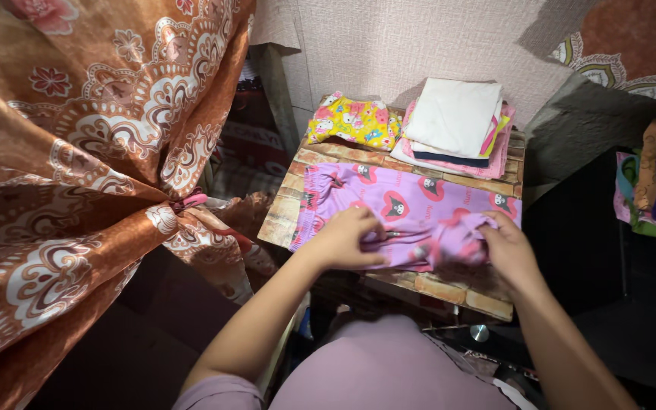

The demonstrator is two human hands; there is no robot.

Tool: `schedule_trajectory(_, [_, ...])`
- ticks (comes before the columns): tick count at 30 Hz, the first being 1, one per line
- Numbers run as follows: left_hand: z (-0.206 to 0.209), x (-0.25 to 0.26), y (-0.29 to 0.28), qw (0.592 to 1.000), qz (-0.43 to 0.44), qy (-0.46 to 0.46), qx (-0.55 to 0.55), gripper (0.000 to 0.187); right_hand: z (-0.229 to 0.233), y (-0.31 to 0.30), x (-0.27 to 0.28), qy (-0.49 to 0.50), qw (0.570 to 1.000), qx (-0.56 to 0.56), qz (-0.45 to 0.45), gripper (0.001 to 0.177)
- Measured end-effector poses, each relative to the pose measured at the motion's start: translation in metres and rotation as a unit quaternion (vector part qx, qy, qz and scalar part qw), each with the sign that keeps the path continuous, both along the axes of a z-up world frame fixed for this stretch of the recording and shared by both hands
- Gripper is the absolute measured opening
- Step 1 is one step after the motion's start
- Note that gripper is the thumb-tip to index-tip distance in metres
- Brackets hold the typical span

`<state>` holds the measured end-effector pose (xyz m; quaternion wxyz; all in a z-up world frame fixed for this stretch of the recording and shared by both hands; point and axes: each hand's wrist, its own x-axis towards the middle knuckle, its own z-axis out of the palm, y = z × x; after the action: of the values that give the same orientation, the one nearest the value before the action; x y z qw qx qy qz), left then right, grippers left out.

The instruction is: The person folds several small garments on a small table, including a purple patterned top, a white top with colorful trim, a yellow top, and a white patterned top. Each item is smoothed, folded into a compact rectangle, and placed into a growing stack.

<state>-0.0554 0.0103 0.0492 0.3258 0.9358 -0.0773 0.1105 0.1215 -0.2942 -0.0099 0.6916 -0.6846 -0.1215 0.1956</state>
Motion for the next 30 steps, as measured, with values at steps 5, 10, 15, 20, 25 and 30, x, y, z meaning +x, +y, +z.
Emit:
schedule_trajectory(5, [-0.003, -0.01, 0.006, 0.995, 0.023, -0.097, 0.0, 0.017, 0.001, -0.007, 0.012, 0.016, 0.992, 0.086, -0.092, 0.017])
schedule_trajectory(10, [-0.013, -0.009, 0.007, 0.991, 0.087, -0.077, -0.071, 0.014, 0.013, -0.007, -0.002, -0.23, 0.96, -0.043, -0.154, 0.026])
schedule_trajectory(15, [-0.016, -0.004, -0.034, 0.978, 0.092, -0.186, -0.036, 0.016, 0.03, -0.003, -0.042, -0.37, 0.884, -0.235, -0.163, 0.036])
schedule_trajectory(20, [-0.018, -0.003, -0.081, 0.976, 0.005, -0.216, -0.008, 0.032, 0.041, -0.018, -0.061, -0.34, 0.876, -0.298, -0.17, 0.044])
schedule_trajectory(25, [-0.02, 0.008, -0.081, 0.983, 0.025, -0.181, 0.0, 0.016, 0.021, -0.038, -0.055, -0.106, 0.935, -0.334, -0.05, 0.029])
schedule_trajectory(30, [-0.015, 0.004, -0.069, 0.981, 0.032, -0.165, -0.094, 0.009, 0.009, -0.064, -0.05, -0.008, 0.995, 0.084, -0.059, 0.016])
